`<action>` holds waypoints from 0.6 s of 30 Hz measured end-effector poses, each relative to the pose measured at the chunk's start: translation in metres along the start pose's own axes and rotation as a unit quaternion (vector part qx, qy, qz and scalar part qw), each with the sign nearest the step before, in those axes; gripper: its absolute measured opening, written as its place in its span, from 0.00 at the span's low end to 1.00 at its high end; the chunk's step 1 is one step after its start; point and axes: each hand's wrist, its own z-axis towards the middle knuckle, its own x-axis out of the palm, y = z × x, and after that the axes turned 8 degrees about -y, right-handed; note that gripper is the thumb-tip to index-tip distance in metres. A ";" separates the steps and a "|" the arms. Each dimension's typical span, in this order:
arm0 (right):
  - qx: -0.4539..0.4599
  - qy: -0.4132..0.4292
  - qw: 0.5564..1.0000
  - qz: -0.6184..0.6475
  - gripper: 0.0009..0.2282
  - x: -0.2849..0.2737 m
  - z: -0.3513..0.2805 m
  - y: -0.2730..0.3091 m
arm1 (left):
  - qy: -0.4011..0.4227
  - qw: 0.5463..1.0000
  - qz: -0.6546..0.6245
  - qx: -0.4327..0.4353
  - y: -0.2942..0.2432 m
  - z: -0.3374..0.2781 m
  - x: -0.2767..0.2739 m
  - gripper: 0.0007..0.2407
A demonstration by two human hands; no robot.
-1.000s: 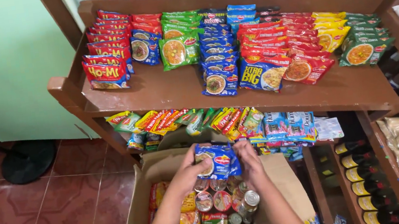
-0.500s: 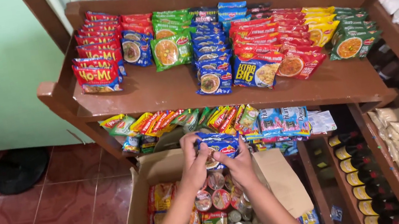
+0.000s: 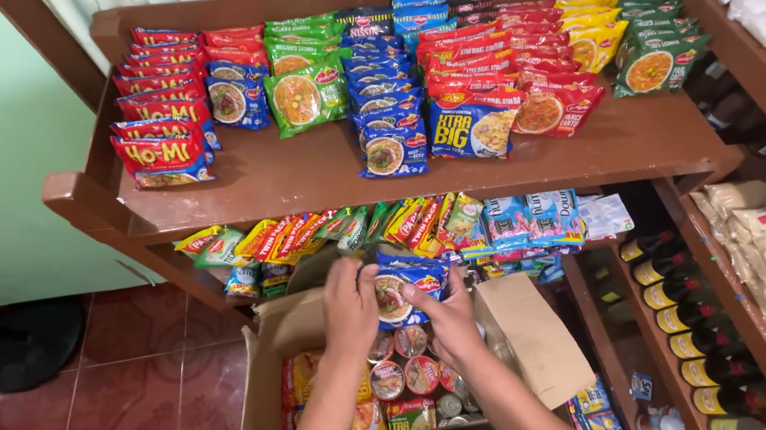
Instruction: Organize instant noodles and canned goods from a cardboard box onto store shelves.
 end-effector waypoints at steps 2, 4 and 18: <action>-0.028 0.012 1.000 -0.008 0.25 0.000 -0.002 -0.003 | -0.019 1.000 0.006 0.022 0.006 0.001 -0.001 0.09; -0.058 0.020 0.998 -0.014 0.25 0.000 -0.005 -0.001 | -0.035 0.998 0.010 0.046 0.015 0.000 0.001 0.09; -0.117 0.048 0.970 -0.208 0.29 -0.038 0.010 -0.028 | 0.110 0.886 -0.295 -0.341 0.066 -0.037 0.026 0.24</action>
